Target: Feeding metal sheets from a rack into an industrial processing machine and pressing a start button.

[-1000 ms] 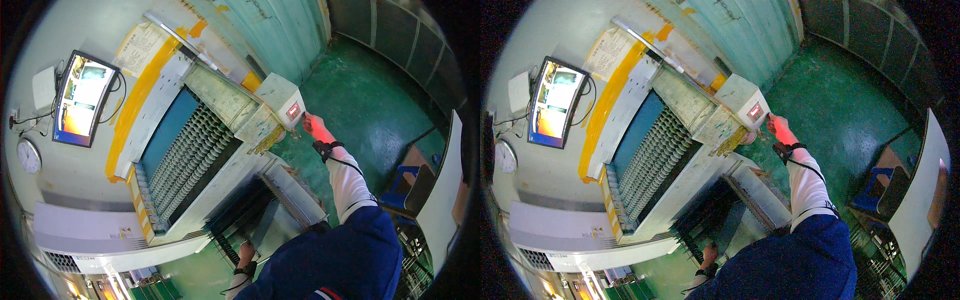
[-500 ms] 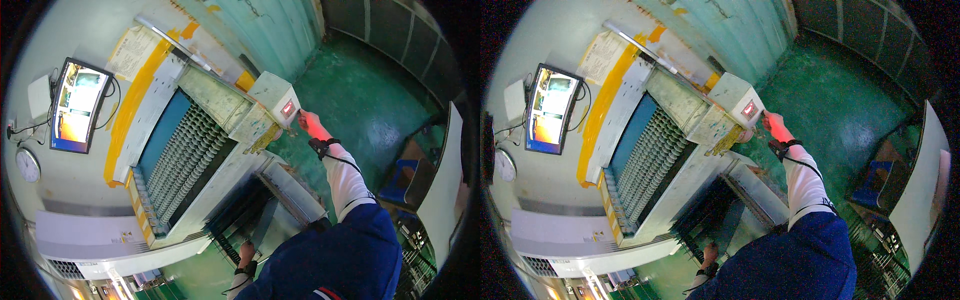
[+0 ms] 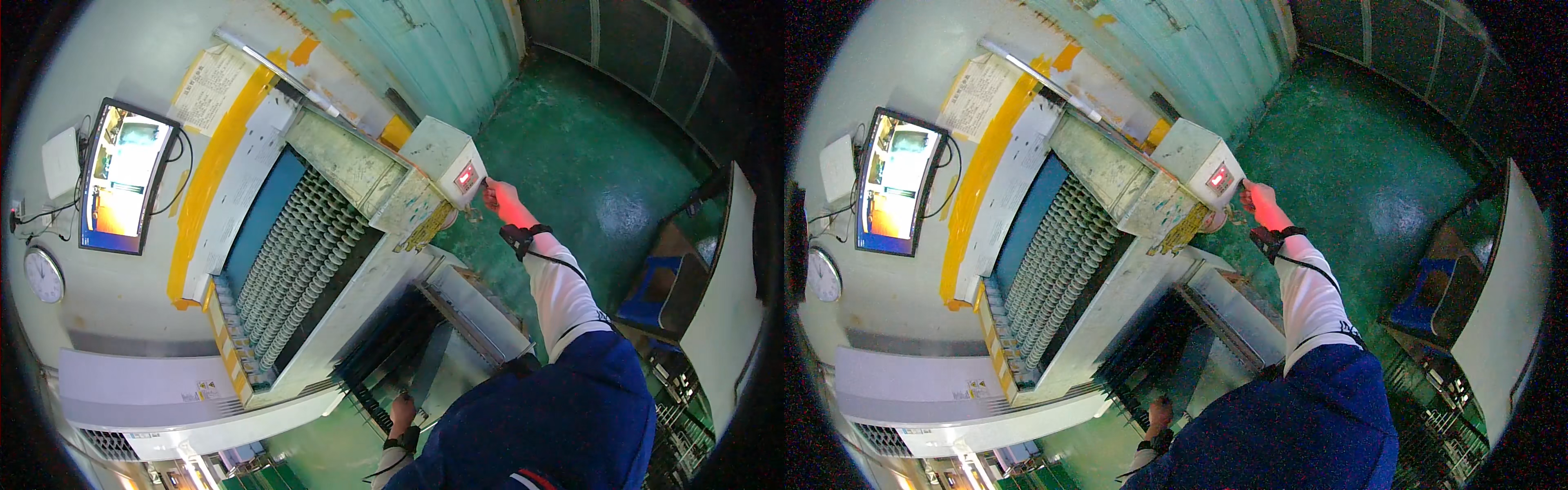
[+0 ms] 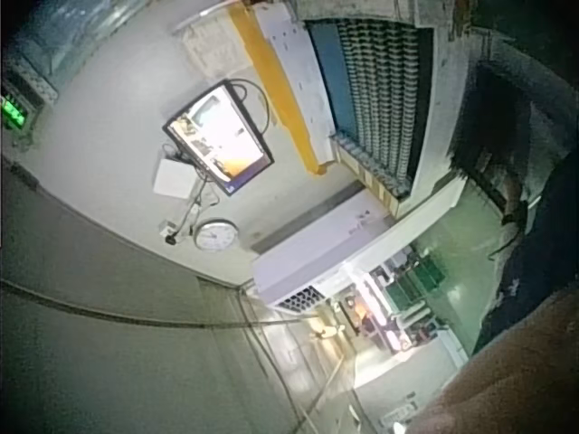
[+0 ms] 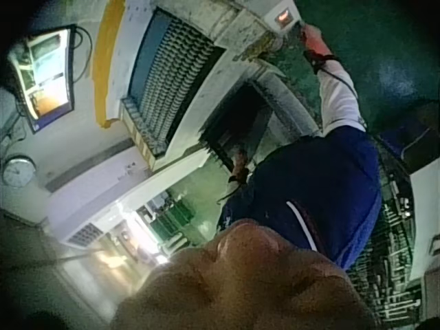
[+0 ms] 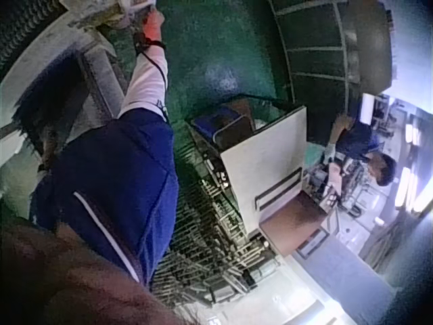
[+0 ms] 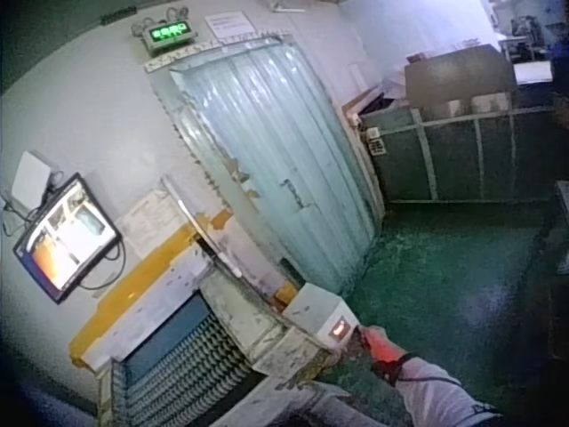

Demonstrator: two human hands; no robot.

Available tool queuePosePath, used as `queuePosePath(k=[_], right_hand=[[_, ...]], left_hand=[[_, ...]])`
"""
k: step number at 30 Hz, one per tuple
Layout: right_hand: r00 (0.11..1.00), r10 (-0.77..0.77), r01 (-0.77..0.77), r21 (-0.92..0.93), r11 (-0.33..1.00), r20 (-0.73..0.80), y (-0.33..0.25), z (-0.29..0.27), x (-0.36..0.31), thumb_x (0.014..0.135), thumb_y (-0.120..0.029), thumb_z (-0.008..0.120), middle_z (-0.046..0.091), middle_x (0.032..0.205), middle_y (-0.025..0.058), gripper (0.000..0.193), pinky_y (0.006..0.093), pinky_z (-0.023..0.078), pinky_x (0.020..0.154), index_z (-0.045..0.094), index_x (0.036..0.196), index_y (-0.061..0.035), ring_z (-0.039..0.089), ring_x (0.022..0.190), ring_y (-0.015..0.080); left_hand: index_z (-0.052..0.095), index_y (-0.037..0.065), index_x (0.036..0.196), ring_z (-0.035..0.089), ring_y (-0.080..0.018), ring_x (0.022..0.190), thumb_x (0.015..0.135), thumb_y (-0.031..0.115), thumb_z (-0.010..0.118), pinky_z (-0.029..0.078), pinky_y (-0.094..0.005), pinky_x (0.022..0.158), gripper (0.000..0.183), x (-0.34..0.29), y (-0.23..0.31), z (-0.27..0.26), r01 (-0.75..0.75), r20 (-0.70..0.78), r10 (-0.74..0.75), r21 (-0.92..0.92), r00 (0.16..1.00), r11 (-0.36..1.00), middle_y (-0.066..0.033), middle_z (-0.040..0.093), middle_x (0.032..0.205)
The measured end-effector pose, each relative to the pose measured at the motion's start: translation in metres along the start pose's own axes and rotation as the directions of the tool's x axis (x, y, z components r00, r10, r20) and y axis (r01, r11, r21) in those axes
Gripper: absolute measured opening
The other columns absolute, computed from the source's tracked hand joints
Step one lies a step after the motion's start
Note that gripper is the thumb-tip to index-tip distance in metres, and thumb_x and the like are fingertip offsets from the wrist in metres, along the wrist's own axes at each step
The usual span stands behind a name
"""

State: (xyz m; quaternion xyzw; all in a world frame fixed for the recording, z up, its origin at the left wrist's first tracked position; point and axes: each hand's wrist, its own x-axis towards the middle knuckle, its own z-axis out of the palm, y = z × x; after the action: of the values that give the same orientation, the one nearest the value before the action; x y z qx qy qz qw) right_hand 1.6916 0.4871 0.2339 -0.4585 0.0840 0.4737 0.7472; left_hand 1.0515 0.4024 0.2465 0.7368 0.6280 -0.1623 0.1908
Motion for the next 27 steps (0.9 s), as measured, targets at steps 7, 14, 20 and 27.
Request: queuePosePath(k=[7,14,20,27], right_hand=[[0.998,-0.003,0.001,-0.024,1.0,-0.059,-0.002,0.007,-0.009,0.088,-0.029,0.06,0.055,0.067,-0.0016,0.02,0.0298,0.04,0.054,0.054,0.082,-0.0108,0.048,0.052,0.0113],[1.0,-0.007,0.007,0.005,1.0,-0.022,-0.003,0.007,-0.011,0.088,-0.029,0.06,0.052,0.064,-0.0032,0.02,0.0295,0.039,0.052,0.054,0.08,-0.0117,0.047,0.051,0.0102],[1.0,-0.013,0.013,0.015,1.0,-0.022,-0.002,0.005,-0.007,0.087,-0.029,0.062,0.049,0.061,-0.0046,0.021,0.0281,0.037,0.049,0.054,0.08,-0.0115,0.044,0.049,0.0084],[1.0,-0.001,0.001,0.013,1.0,-0.023,-0.003,-0.003,0.006,0.086,-0.031,0.063,0.048,0.06,-0.0055,0.021,0.0283,0.038,0.051,0.056,0.081,-0.0118,0.044,0.049,0.0081]], left_hand=[[0.066,0.01,0.096,0.061,-0.0384,0.091,0.08,0.033,0.055,0.049,-0.0471,0.074,0.031,-0.007,0.008,-0.006,0.05,-0.001,-0.051,-0.048,0.999,0.998,-0.0186,0.065,0.095],[0.066,0.008,0.1,0.063,-0.0401,0.081,0.081,0.035,0.059,0.051,-0.0476,0.071,0.034,-0.001,0.004,-0.005,-0.017,-0.018,0.017,0.003,1.0,1.0,-0.0239,0.065,0.088],[0.065,0.01,0.101,0.062,-0.0392,0.089,0.08,0.033,0.054,0.049,-0.0489,0.072,0.033,0.002,0.006,-0.001,0.028,0.015,-0.029,0.012,0.999,1.0,-0.0199,0.065,0.094],[0.064,0.005,0.097,0.063,-0.0397,0.079,0.081,0.031,0.059,0.05,-0.0478,0.069,0.031,0.003,0.006,0.002,-0.058,-0.046,0.057,-0.021,0.997,0.998,-0.0224,0.065,0.083]])
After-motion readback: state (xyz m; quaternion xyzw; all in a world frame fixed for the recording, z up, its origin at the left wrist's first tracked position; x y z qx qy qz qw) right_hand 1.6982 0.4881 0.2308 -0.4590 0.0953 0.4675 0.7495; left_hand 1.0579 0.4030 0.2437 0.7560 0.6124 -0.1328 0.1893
